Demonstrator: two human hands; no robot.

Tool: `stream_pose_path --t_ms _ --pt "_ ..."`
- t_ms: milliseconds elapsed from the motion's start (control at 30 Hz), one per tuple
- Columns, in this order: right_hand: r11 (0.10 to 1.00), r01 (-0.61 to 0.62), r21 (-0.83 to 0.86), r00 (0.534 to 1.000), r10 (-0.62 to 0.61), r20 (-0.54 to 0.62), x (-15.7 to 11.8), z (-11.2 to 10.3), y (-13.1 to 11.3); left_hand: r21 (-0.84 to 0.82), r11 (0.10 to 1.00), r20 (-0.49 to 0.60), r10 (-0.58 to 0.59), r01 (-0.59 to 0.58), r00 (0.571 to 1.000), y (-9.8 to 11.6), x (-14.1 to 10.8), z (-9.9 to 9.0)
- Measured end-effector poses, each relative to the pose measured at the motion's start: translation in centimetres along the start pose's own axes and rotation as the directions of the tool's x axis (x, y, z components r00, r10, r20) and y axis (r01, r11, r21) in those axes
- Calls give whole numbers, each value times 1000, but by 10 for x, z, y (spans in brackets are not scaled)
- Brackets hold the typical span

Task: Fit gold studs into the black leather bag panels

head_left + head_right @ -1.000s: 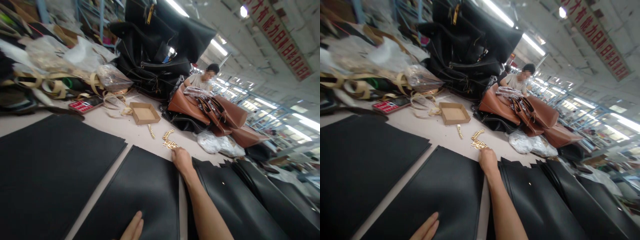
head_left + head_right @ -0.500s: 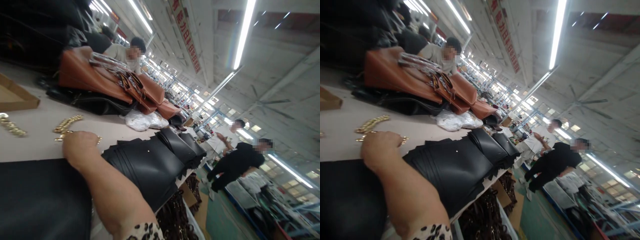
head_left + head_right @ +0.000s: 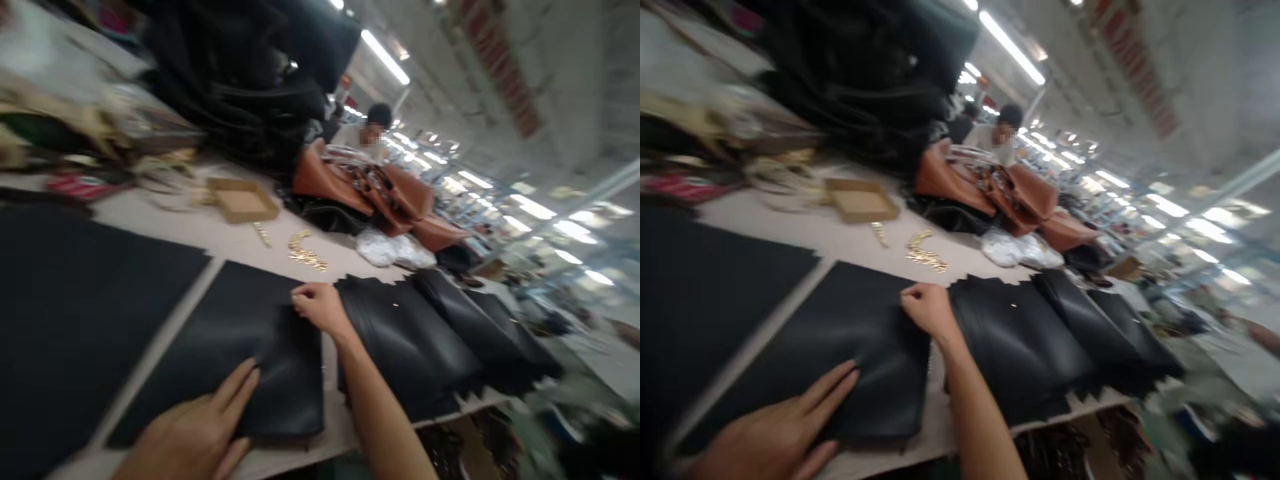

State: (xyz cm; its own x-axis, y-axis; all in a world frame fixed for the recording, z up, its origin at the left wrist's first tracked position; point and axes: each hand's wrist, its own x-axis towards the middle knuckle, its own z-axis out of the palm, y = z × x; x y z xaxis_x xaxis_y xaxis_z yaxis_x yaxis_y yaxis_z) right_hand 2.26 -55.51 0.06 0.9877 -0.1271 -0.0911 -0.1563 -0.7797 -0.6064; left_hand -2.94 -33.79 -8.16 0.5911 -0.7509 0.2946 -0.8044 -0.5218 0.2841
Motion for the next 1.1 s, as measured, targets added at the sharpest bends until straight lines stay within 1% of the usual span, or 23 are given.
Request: stream_pose_path --t_ms 33,67,100,167,200,267,333,433,600,733,833,1000,1100 --pt "998 -2 55 999 0 46 -8 16 3 42 998 66 -42 39 997 7 -21 -7" --pt "995 -3 100 996 -6 92 -17 28 8 69 995 128 -78 70 989 13 -32 -13" --pt "991 -1 132 991 -17 132 -27 36 14 83 992 180 -105 91 978 17 -37 -18" --pt "985 0 173 981 -33 192 -48 44 21 71 991 234 -129 115 964 20 -33 -26" --pt "984 9 175 977 -46 209 -58 44 21 60 991 238 -129 118 963 19 -30 -28" --pt "988 48 147 972 -80 221 -73 44 14 42 993 237 -115 108 965 18 -25 -31" --pt "989 109 102 968 -129 214 -78 44 4 28 996 226 -94 90 970 18 -26 -31" --pt "981 182 68 960 -192 204 -76 49 -6 16 997 216 -76 75 973 19 -29 -31" --pt "970 245 -16 948 -236 213 -71 58 -9 21 997 211 -73 70 975 18 -29 -32" --pt "968 239 -76 946 -215 244 -70 57 -13 11 998 195 -61 60 979 17 -30 -31" --pt "968 224 -113 937 -183 296 -66 52 -21 15 998 183 -61 59 981 18 -31 -31" --pt "962 218 -161 916 -145 373 -56 45 -32 -10 998 196 -63 66 979 17 -31 -32" --pt "961 211 -181 897 -117 426 -49 43 -35 -7 999 206 -45 47 977 16 -30 -32"
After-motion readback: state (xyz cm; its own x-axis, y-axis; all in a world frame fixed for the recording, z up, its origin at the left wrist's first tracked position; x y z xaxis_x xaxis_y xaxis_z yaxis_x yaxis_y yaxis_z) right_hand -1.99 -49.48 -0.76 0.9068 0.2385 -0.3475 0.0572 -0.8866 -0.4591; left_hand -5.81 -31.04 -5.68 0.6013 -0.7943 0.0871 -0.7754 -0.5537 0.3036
